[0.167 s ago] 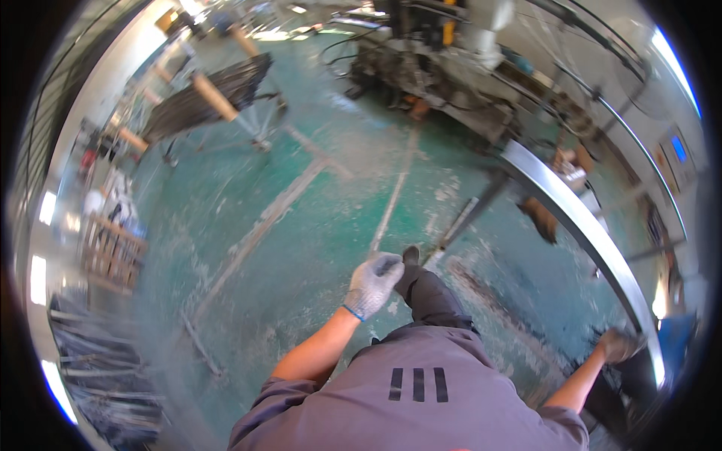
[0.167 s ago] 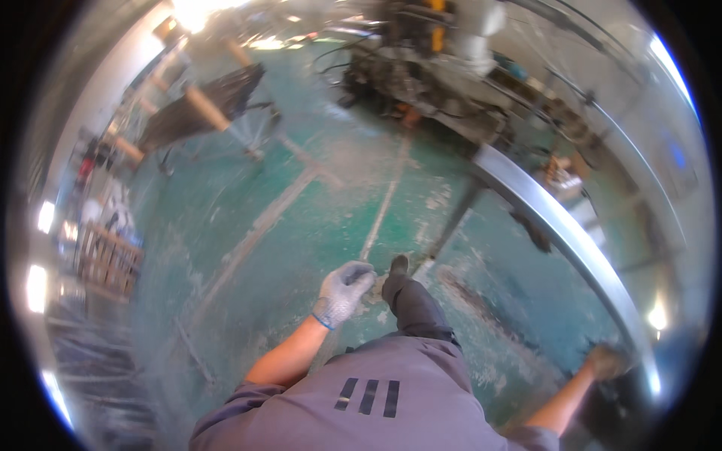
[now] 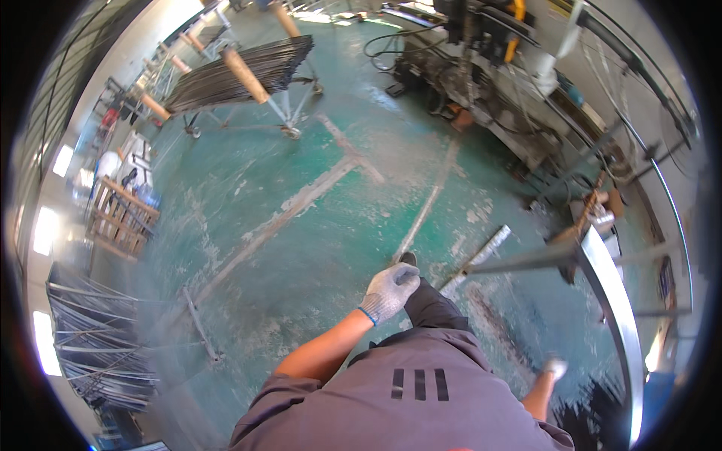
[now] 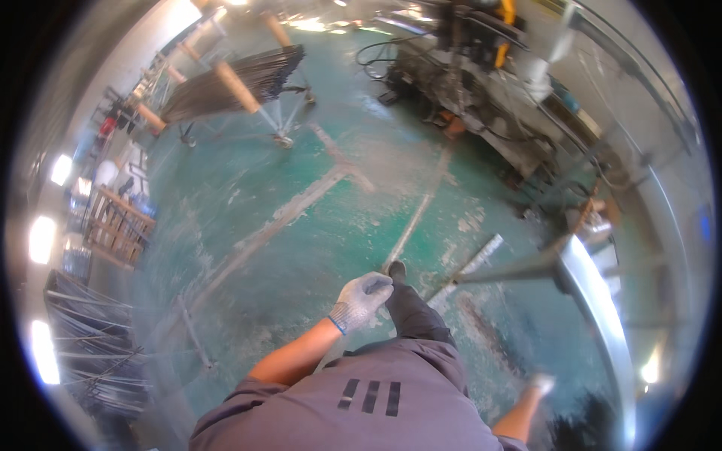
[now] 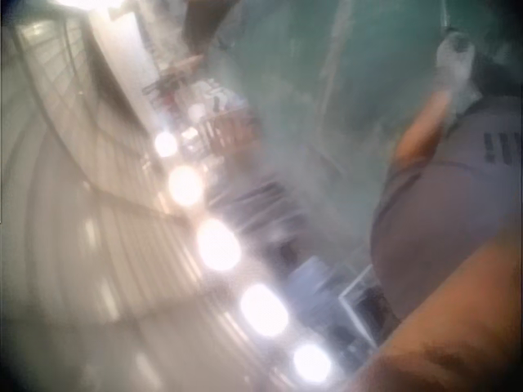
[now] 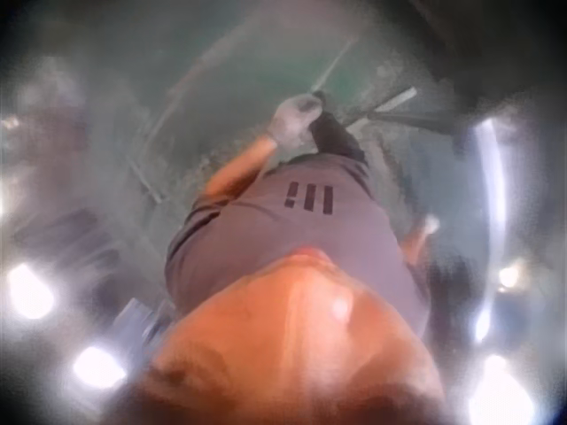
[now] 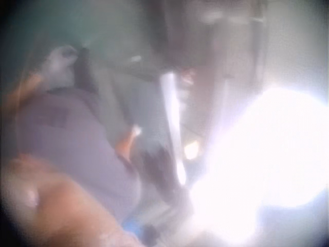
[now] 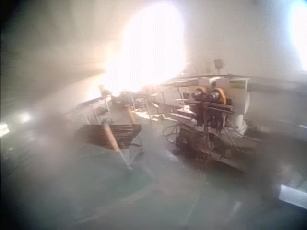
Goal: The person picks up a bundle of metal bars from a stack, feeds them through a rolling machine to create a curve, and then places the bent bars onto a metal rack.
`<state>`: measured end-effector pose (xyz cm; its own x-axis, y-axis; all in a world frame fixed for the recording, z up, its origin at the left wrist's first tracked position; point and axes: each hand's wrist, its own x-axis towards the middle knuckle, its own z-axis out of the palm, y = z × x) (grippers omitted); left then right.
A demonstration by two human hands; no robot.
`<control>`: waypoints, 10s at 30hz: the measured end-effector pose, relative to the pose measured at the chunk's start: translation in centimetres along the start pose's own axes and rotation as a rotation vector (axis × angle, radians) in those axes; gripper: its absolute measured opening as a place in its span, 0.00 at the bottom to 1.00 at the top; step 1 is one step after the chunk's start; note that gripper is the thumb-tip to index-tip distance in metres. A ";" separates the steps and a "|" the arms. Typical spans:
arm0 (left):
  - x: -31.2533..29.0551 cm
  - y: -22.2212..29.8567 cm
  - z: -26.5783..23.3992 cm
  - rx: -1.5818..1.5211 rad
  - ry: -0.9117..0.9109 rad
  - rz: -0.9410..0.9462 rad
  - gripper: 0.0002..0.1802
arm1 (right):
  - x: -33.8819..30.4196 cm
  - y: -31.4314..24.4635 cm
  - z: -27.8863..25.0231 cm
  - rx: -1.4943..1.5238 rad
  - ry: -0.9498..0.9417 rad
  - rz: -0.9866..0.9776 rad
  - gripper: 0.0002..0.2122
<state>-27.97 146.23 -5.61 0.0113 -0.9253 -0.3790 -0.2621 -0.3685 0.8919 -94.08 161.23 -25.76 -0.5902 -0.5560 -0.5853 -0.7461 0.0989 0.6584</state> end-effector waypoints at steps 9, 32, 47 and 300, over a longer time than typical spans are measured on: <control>15.6 5.1 -16.5 0.310 0.048 0.125 0.15 | -4.0 -36.5 -36.6 0.999 -0.095 -0.823 0.21; 60.4 7.8 -69.1 0.129 0.433 -0.070 0.16 | -12.3 -82.5 -119.9 0.913 0.262 -1.026 0.26; 84.2 9.4 -92.2 -0.217 0.807 -0.381 0.16 | -19.5 -124.1 -167.3 0.463 0.712 -1.288 0.46; 163.4 50.0 -87.3 -0.627 -0.243 0.124 0.35 | 13.2 -74.3 -134.3 2.078 -0.095 0.643 0.12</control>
<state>45.00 -31.22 -1.45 -0.2193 -0.9445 -0.2444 0.3617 -0.3114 0.8788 -5.04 35.72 -18.78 -0.7873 -0.0655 -0.6131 0.3695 0.7459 -0.5542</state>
